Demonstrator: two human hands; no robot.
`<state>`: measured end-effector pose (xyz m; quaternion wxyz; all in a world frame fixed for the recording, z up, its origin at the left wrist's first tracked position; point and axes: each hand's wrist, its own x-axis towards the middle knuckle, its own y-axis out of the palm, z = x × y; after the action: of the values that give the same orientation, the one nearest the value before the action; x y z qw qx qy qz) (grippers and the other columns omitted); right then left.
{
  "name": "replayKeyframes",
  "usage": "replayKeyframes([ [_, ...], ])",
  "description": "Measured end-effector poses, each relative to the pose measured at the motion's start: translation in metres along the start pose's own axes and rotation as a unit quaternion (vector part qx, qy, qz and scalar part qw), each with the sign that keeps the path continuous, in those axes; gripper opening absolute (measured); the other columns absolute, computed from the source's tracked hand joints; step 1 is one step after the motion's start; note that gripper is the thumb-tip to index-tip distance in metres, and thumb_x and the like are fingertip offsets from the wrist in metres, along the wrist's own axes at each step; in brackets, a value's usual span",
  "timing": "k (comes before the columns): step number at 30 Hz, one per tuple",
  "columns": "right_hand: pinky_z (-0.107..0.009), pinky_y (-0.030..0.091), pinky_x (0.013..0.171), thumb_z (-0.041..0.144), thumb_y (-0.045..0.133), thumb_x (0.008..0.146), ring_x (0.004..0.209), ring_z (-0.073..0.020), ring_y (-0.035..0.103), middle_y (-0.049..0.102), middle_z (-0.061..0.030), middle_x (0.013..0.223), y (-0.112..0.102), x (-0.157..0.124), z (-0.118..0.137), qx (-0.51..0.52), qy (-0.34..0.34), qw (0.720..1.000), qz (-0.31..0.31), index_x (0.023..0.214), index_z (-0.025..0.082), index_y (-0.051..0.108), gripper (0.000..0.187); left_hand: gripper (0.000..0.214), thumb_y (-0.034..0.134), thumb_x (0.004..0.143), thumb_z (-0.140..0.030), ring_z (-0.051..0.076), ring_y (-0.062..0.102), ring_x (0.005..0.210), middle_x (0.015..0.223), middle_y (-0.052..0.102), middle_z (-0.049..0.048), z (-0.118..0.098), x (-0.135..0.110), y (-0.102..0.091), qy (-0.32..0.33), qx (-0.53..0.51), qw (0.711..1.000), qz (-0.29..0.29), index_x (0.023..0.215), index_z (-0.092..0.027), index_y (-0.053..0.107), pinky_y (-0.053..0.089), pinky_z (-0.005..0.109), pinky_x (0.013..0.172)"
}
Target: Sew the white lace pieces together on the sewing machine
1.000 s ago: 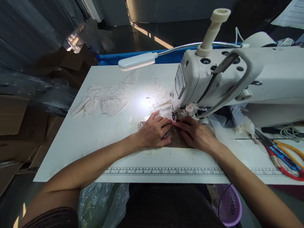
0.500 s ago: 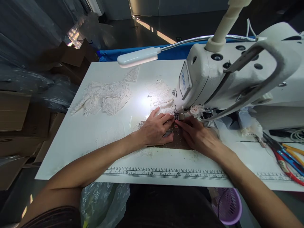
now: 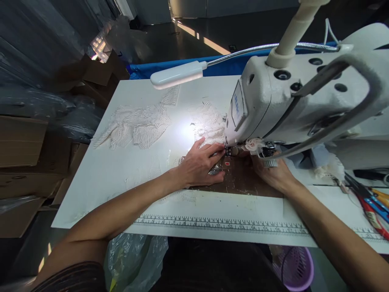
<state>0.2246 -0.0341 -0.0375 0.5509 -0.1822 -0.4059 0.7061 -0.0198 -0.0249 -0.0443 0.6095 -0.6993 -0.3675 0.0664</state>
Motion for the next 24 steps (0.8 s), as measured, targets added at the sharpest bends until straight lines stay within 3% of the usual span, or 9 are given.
replayKeyframes([
  [3,-0.039,0.054,0.065,0.04,0.038,0.098,0.077,-0.0267,0.065,0.067,-0.0112,0.088,0.003,-0.002,0.004,0.012,0.019,1.0,-0.012,0.108,0.017,0.061,0.034,0.048,0.054,0.087,-0.04,0.027,0.059,0.111,0.126,0.06,0.015,-0.001,0.0,0.001,-0.002,0.0,1.0,0.002,0.126,-0.012,0.056,0.034,0.058,0.108],
  [8,-0.042,0.054,0.084,0.044,0.051,0.093,0.109,-0.0297,0.061,0.062,-0.0123,0.118,0.0,-0.015,0.016,-0.043,-0.004,0.999,0.03,0.123,0.022,0.057,0.038,0.048,0.053,0.089,-0.04,0.028,0.057,0.114,0.129,0.058,0.0146,-0.002,0.0,-0.001,-0.011,0.006,1.0,0.022,0.128,-0.014,0.053,0.032,0.059,0.109],
  [14,-0.045,0.056,0.08,0.032,0.048,0.094,0.1,-0.0317,0.064,0.065,-0.0145,0.108,-0.011,-0.025,0.017,-0.085,-0.033,0.995,0.042,0.111,0.019,0.063,0.026,0.049,0.049,0.093,-0.044,0.029,0.053,0.121,0.133,0.052,0.0172,-0.002,-0.001,-0.005,-0.011,0.013,0.999,0.05,0.129,-0.013,0.05,0.027,0.061,0.111],
  [17,-0.045,0.058,0.076,0.029,0.044,0.095,0.103,-0.0332,0.064,0.067,-0.0141,0.106,-0.024,-0.033,0.026,-0.083,-0.066,0.993,0.042,0.11,0.022,0.065,0.027,0.048,0.048,0.094,-0.04,0.029,0.048,0.127,0.138,0.047,0.0193,-0.004,-0.001,-0.006,-0.023,0.024,0.999,0.024,0.133,-0.012,0.045,0.029,0.06,0.111],
  [21,-0.041,0.063,0.069,0.033,0.055,0.089,0.094,-0.0294,0.069,0.069,-0.007,0.104,-0.046,-0.057,0.046,0.006,-0.119,0.987,0.106,0.119,0.036,0.062,0.031,0.045,0.042,0.096,-0.031,0.03,0.045,0.129,0.14,0.046,0.0199,-0.004,0.005,-0.007,-0.057,0.072,0.996,-0.007,0.136,-0.01,0.041,0.035,0.057,0.106],
  [24,-0.046,0.062,0.053,0.042,0.07,0.075,0.086,-0.034,0.07,0.071,0.0009,0.094,-0.057,-0.078,0.054,0.071,-0.157,0.981,0.09,0.118,0.059,0.056,0.048,0.041,0.042,0.096,-0.036,0.031,0.049,0.124,0.138,0.05,0.0167,0.006,0.017,-0.011,-0.047,0.091,0.994,0.037,0.131,-0.014,0.049,0.038,0.057,0.101],
])
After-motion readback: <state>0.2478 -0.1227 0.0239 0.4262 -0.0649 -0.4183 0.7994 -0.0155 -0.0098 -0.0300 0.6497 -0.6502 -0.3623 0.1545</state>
